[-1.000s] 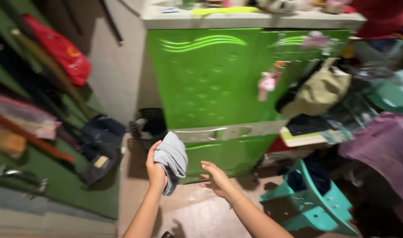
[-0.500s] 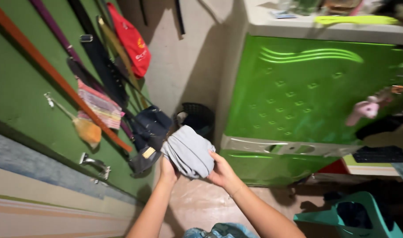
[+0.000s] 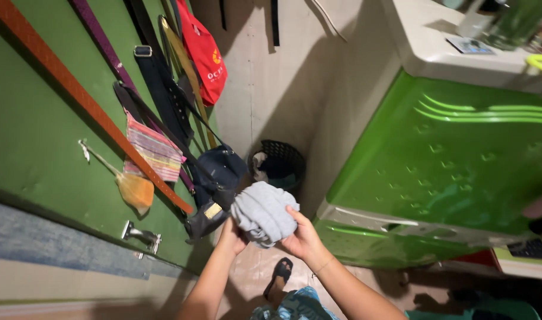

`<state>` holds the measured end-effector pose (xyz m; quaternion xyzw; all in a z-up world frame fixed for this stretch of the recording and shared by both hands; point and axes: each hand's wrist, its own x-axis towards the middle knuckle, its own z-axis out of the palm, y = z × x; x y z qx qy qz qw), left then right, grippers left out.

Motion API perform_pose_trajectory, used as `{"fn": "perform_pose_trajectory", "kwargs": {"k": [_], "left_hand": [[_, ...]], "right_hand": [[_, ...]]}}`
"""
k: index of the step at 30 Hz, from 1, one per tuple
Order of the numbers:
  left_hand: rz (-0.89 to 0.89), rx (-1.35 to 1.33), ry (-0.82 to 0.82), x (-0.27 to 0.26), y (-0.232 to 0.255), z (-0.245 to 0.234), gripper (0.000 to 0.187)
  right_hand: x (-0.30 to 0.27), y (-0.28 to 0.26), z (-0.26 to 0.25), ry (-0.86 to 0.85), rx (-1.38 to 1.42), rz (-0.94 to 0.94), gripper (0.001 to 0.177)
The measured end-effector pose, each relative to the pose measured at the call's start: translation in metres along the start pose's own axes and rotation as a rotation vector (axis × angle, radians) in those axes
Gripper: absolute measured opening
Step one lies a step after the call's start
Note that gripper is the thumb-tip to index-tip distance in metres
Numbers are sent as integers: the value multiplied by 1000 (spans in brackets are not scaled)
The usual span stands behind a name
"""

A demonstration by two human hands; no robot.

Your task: Picking up clothes and hanging them on a rack.

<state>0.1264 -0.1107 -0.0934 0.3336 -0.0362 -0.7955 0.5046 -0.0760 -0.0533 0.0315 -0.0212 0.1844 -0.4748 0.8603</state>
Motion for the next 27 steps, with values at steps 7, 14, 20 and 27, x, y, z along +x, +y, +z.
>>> {"fn": "perform_pose_trajectory", "kwargs": {"k": [7,14,20,27], "left_hand": [[29,262,-103,33,42,56,48],[196,379,-123,70,60,101,56],[212,498,-183,79,48,106,53],[306,700,-173,54,16,116,38]], "right_hand": [[77,-70,-1,11,20,-299,52],[159,-152,-14,157,-5,-550,51],[138,-129,-54,112,-213,-478,60],[70,-107,-28,87,-435,-509,55]]}}
